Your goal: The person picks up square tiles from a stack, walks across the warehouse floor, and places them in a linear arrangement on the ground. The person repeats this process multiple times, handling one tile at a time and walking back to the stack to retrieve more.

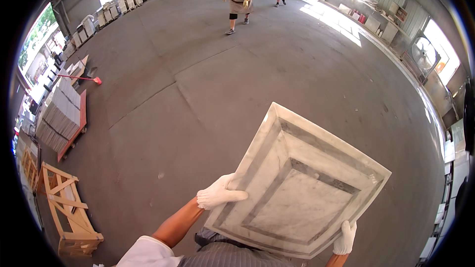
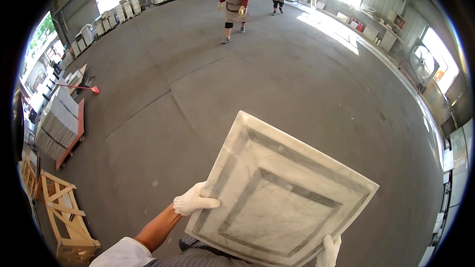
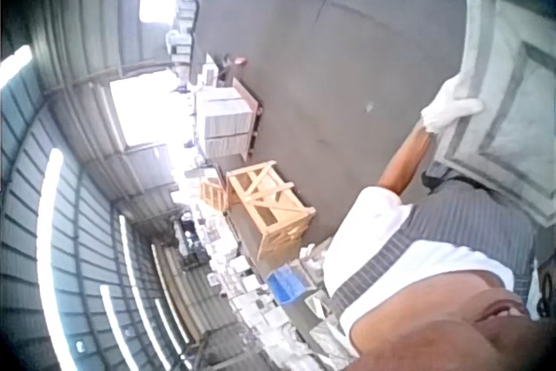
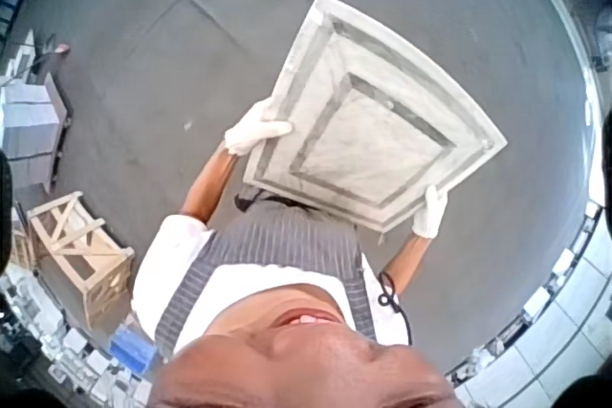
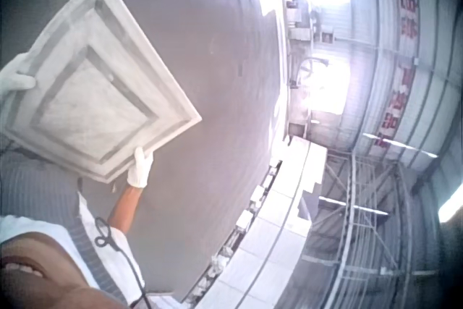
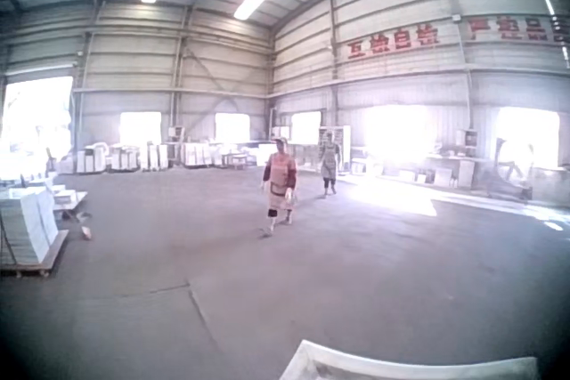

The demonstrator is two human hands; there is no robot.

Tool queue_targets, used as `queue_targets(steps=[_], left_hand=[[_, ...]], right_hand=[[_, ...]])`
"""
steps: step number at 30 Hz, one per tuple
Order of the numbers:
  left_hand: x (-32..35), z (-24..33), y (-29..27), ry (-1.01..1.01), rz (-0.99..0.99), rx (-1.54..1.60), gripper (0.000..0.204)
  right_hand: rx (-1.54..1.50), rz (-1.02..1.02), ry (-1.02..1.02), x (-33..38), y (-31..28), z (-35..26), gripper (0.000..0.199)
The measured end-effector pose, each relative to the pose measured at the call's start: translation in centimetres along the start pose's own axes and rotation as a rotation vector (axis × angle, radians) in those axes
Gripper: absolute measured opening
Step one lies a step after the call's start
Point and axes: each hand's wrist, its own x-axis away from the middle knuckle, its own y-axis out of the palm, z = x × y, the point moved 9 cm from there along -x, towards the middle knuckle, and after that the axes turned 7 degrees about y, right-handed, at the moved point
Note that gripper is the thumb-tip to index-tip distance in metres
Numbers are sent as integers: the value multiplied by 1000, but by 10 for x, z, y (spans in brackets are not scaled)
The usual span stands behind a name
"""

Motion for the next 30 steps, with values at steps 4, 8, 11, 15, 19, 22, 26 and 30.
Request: queue_targets(steps=[4,8,11,15,19,22,26,30], left_hand=[[-56,37,-37,62,-60,-8,64],[-139,86,-55,-27,-168,-29,65],[-206,115,-68,-34,-235,-79,65],[-270,122,-105,18,-291,-69,65],[-368,154,-130,35,-319,-107,64],[-442,181,-145,53,-256,-93,64],[-530,215,-197,-28,-95,21,67],[-616,241,-239,5,-42,17,66]], right_hand=[[33,101,-28,-41,39,-12,51],[7,142,-105,-96,63,-37,53],[-34,175,-85,-139,82,-56,57],[-83,237,-113,-184,109,-47,62],[-75,181,-107,-286,134,-70,61],[-123,160,-107,-365,162,-110,55],[-55,170,-48,-489,207,-149,51],[-1,152,-1,-596,257,-189,51]])
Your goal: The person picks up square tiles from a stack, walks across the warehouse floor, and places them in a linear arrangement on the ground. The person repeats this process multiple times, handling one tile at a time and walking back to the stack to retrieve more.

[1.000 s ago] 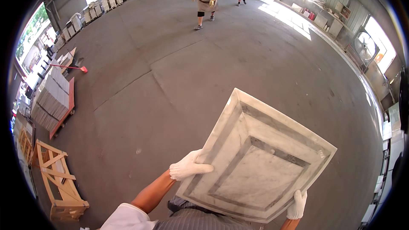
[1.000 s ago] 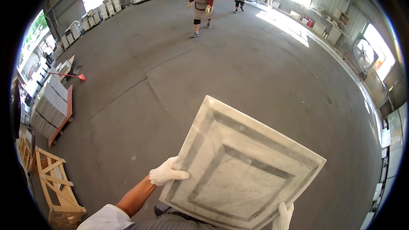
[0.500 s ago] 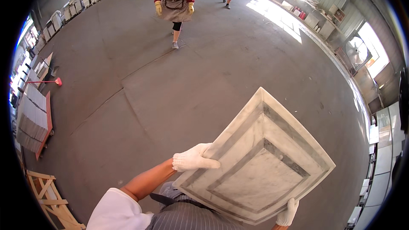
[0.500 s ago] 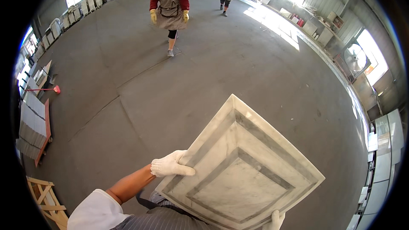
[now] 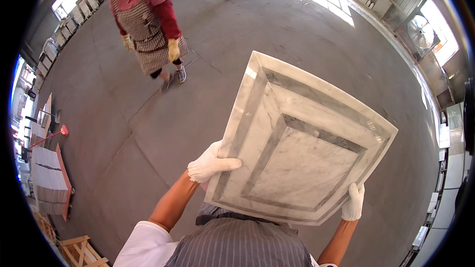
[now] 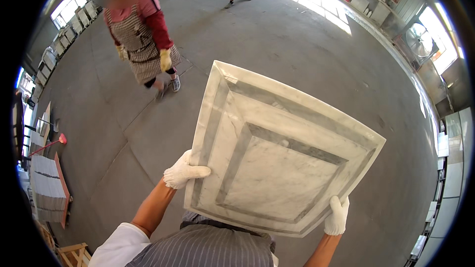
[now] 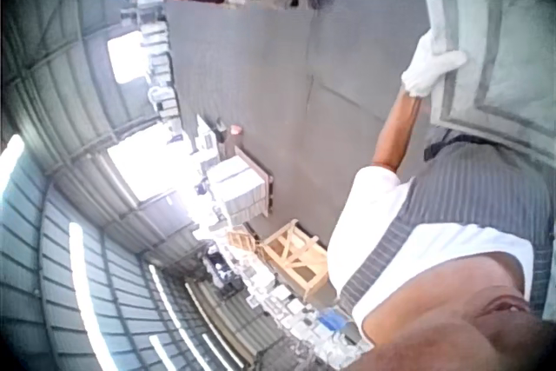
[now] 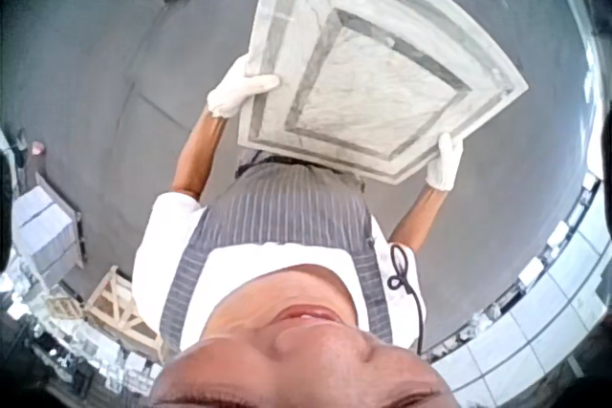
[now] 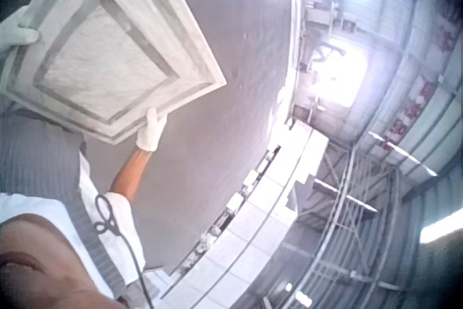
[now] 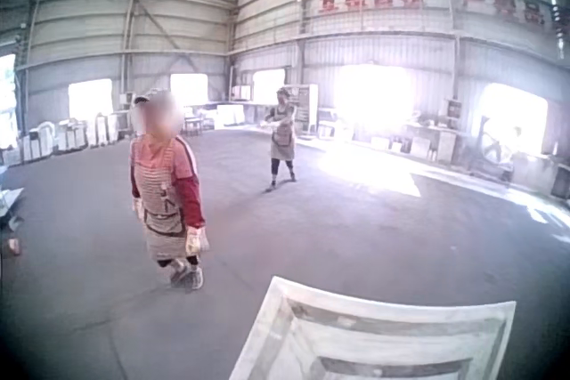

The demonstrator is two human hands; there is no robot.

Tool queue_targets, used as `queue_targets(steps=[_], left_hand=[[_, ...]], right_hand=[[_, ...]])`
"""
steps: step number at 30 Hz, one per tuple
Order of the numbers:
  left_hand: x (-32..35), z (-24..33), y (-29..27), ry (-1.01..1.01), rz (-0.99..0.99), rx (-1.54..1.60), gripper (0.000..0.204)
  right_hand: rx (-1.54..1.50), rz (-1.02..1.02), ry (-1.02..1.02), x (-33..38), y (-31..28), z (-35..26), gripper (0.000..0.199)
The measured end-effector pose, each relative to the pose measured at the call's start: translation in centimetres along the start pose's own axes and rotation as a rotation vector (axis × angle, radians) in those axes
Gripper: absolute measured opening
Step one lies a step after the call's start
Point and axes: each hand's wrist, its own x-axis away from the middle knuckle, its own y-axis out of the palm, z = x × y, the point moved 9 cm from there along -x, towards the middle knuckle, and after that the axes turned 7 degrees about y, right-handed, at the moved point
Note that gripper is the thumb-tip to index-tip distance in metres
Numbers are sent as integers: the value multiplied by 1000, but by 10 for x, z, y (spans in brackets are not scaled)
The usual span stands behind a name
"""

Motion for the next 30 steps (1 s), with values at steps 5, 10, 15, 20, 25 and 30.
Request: queue_targets(steps=[5,10,15,20,25,30], left_hand=[[-136,42,-66,-8,-61,2,64],[-348,136,-103,-24,-192,-29,65],[-371,149,-131,2,-233,-86,67],[-460,171,-173,-12,-216,-71,64],[-559,222,-227,-32,-63,-85,55],[-657,260,-259,105,-88,-82,51]], right_hand=[[-10,2,-44,-112,83,-27,48],[-102,134,-148,-268,162,-92,46],[-177,157,-82,-266,184,-68,50],[-196,154,-117,-360,236,-95,50],[-105,-60,-104,-497,329,-154,45],[-66,-105,-168,-592,400,-214,54]])
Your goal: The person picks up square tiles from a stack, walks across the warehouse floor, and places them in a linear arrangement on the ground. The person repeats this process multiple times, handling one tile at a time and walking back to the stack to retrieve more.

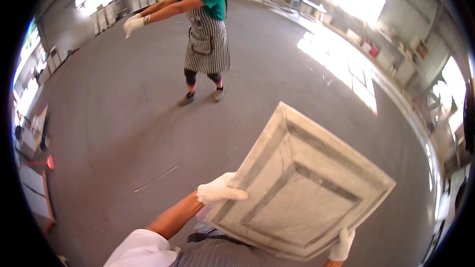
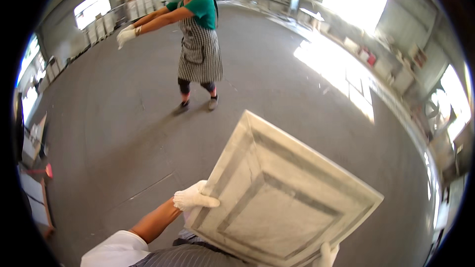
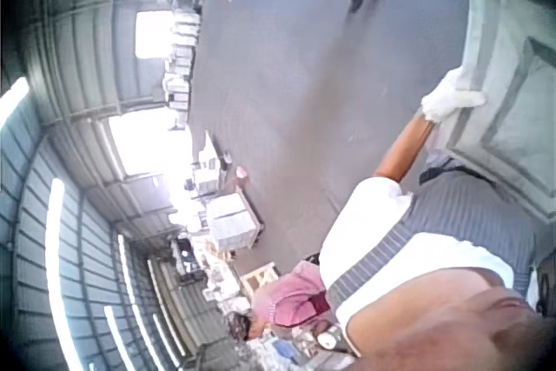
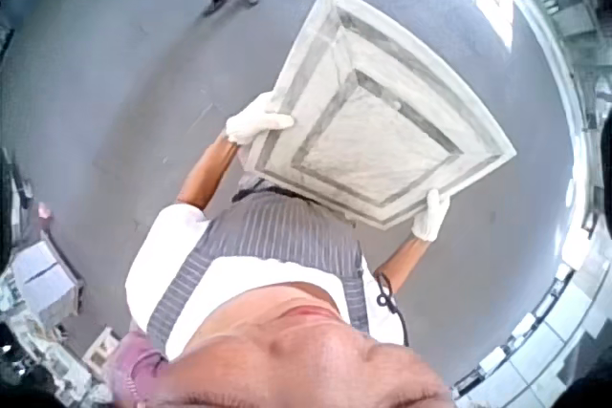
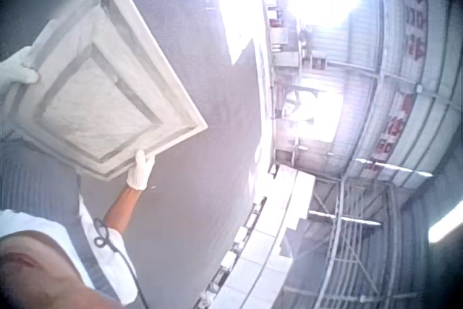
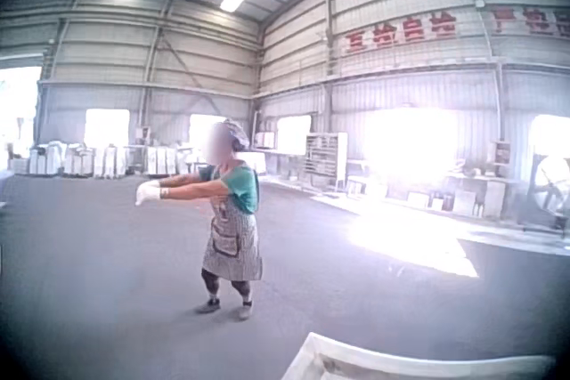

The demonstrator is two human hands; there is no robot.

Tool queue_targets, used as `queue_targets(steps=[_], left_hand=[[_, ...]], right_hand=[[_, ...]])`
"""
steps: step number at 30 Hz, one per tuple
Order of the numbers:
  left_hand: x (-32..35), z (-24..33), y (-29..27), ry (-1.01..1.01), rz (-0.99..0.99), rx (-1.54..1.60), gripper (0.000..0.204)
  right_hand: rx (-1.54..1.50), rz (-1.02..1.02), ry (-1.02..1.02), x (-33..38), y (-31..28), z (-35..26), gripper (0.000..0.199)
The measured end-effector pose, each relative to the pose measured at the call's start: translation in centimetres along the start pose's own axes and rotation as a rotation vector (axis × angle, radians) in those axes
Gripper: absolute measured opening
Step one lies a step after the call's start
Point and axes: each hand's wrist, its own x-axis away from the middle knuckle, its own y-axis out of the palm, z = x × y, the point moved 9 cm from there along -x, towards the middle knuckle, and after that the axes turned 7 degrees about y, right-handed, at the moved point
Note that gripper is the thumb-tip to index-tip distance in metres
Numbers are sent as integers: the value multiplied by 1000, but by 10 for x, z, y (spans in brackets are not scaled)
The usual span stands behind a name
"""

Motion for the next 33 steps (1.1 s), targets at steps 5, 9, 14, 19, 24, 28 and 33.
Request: queue_targets(steps=[5,9,14,19,24,28,33], left_hand=[[-124,28,-71,-47,-47,45,64],[-235,55,-120,16,-166,-87,66],[-378,115,-191,11,-268,-73,67],[-472,125,-276,89,-217,20,66],[-602,180,-386,201,-172,131,75],[-667,184,-470,274,-19,214,72],[-741,207,-589,330,160,202,66]], right_hand=[[50,71,148,-121,74,6,56],[30,111,162,-211,119,-7,56],[-15,225,152,-335,211,-29,54],[98,117,138,-469,303,-37,55],[189,-61,107,-646,409,-41,57],[300,-171,78,-776,491,-46,59],[292,-297,40,-903,610,-42,60]])
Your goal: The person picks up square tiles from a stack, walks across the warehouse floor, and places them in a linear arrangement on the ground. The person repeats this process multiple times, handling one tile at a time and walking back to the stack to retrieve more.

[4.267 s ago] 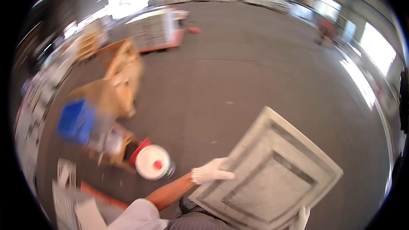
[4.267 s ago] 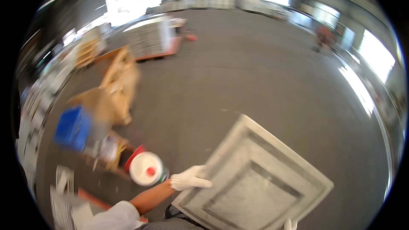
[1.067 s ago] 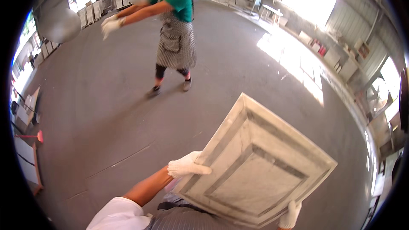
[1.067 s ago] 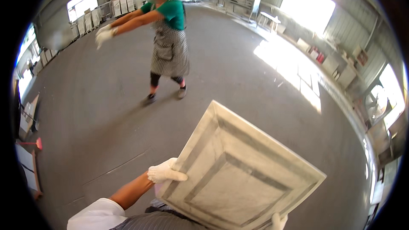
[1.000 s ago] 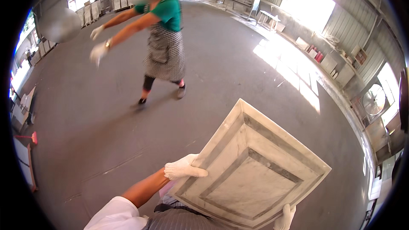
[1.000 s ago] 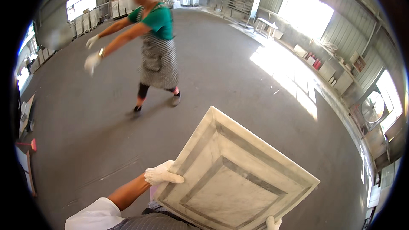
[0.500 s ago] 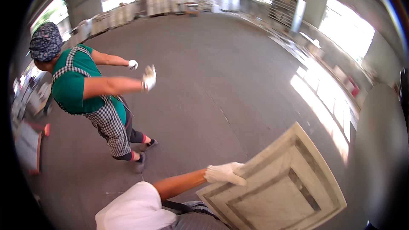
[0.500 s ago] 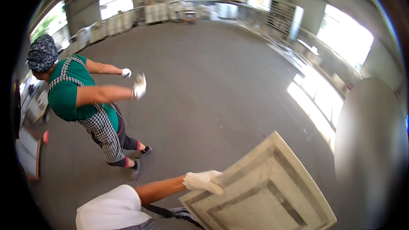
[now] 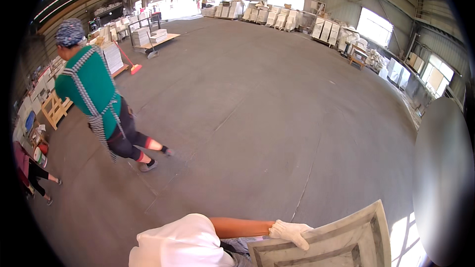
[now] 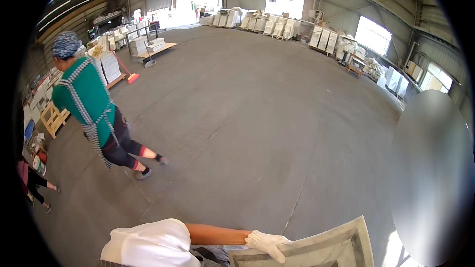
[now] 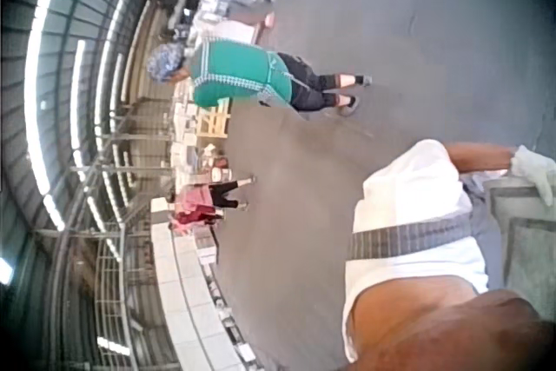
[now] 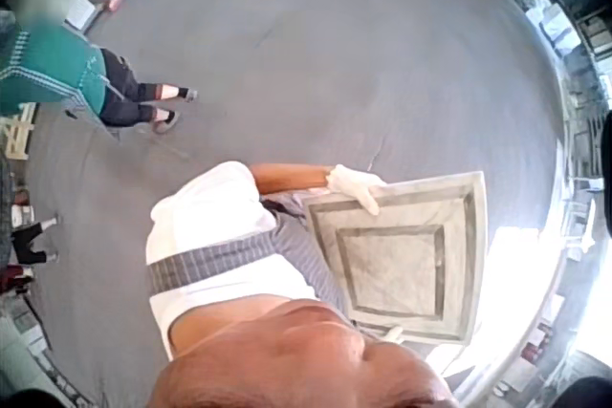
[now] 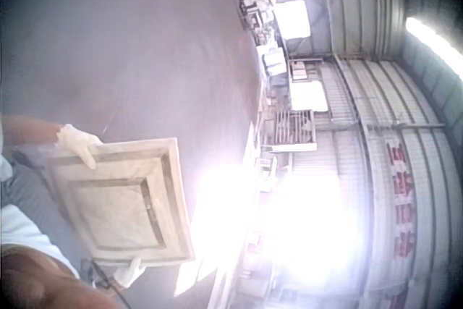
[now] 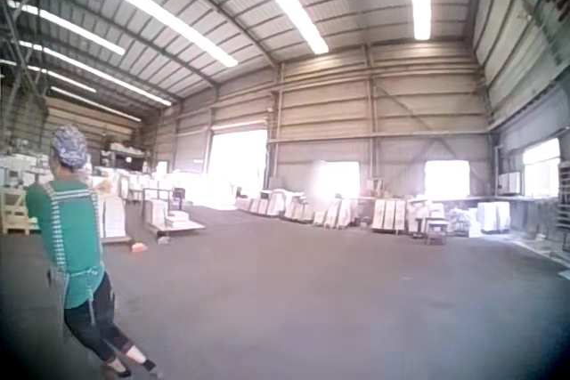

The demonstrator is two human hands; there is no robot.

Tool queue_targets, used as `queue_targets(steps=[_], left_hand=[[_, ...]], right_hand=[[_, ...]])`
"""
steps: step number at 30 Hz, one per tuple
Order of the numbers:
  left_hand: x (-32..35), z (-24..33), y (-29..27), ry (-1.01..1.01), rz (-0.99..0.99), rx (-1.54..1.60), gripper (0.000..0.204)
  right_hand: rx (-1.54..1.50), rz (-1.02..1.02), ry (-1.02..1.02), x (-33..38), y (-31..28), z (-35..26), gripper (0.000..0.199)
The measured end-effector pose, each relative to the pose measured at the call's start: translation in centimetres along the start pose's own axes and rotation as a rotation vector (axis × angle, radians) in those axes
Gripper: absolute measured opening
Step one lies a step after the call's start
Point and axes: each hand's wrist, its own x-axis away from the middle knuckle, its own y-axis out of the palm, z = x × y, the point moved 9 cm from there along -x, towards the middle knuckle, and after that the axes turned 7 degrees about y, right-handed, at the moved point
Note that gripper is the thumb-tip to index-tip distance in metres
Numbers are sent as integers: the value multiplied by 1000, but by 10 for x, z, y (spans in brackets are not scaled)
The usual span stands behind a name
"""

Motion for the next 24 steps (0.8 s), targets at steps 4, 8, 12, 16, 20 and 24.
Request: queue_targets(steps=[4,8,12,16,20,24], left_hand=[[-128,26,-100,36,-39,-85,66],[-237,51,-173,22,-75,-27,65],[-348,103,-241,18,-111,-50,65],[-463,135,-329,19,-99,-26,65],[-585,155,-440,65,-35,-195,67],[-671,212,-530,-30,102,-225,69]], right_hand=[[-16,6,-67,-139,76,-19,58],[81,68,-70,-248,111,-38,57],[418,107,-314,-343,189,-97,48],[329,56,-193,-484,284,-129,49],[346,-29,-173,-637,384,-169,49],[461,-115,-136,-789,475,-223,50]])
